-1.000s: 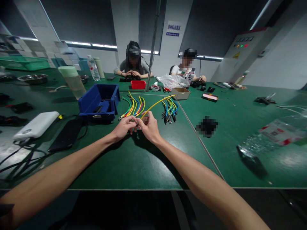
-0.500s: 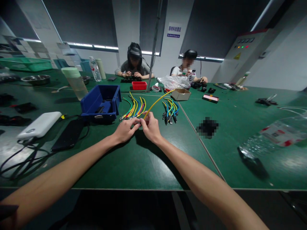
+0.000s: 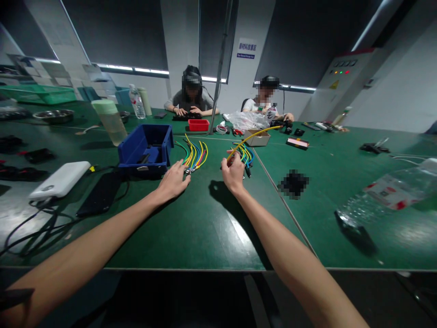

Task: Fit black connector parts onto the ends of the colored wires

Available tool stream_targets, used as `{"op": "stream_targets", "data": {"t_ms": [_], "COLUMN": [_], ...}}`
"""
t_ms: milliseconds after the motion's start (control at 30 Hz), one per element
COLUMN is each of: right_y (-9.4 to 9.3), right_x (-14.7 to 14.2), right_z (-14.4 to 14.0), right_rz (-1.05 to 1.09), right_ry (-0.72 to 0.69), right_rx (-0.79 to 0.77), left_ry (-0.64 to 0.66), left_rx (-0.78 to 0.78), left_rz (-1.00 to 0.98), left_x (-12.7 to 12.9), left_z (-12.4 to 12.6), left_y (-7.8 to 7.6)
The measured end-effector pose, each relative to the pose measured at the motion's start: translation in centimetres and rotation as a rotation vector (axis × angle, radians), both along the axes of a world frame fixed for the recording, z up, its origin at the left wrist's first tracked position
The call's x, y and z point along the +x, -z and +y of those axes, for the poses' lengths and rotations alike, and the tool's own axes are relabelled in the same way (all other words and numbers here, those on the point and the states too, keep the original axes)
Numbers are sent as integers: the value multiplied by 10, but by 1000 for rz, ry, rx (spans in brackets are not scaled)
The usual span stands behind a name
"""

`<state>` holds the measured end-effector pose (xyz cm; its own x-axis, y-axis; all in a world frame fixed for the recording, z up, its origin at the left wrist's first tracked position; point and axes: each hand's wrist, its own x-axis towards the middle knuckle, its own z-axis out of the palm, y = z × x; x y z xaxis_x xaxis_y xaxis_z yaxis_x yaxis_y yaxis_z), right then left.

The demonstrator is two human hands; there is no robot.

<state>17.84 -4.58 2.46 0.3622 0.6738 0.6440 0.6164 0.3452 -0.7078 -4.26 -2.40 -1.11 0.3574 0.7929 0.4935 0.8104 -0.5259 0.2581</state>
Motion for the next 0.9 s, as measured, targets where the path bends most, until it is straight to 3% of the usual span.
{"op": "stream_targets", "data": {"t_ms": [400,667,900], "right_y": [1,5,5], "right_x": [45,55,59], "right_z": [22,24,24], "right_rz": [-57,-108,-194], "right_ry": [295,339,430], "right_rx": [-77,-274,-376], "left_ry": [-2,-7,68], "left_rx": [-15,-72,-64], "left_rz": [81,67,-42], "left_x": [-2,-2,-4], "left_z": [2,-2,3], "left_y": [2,-3,-1]}}
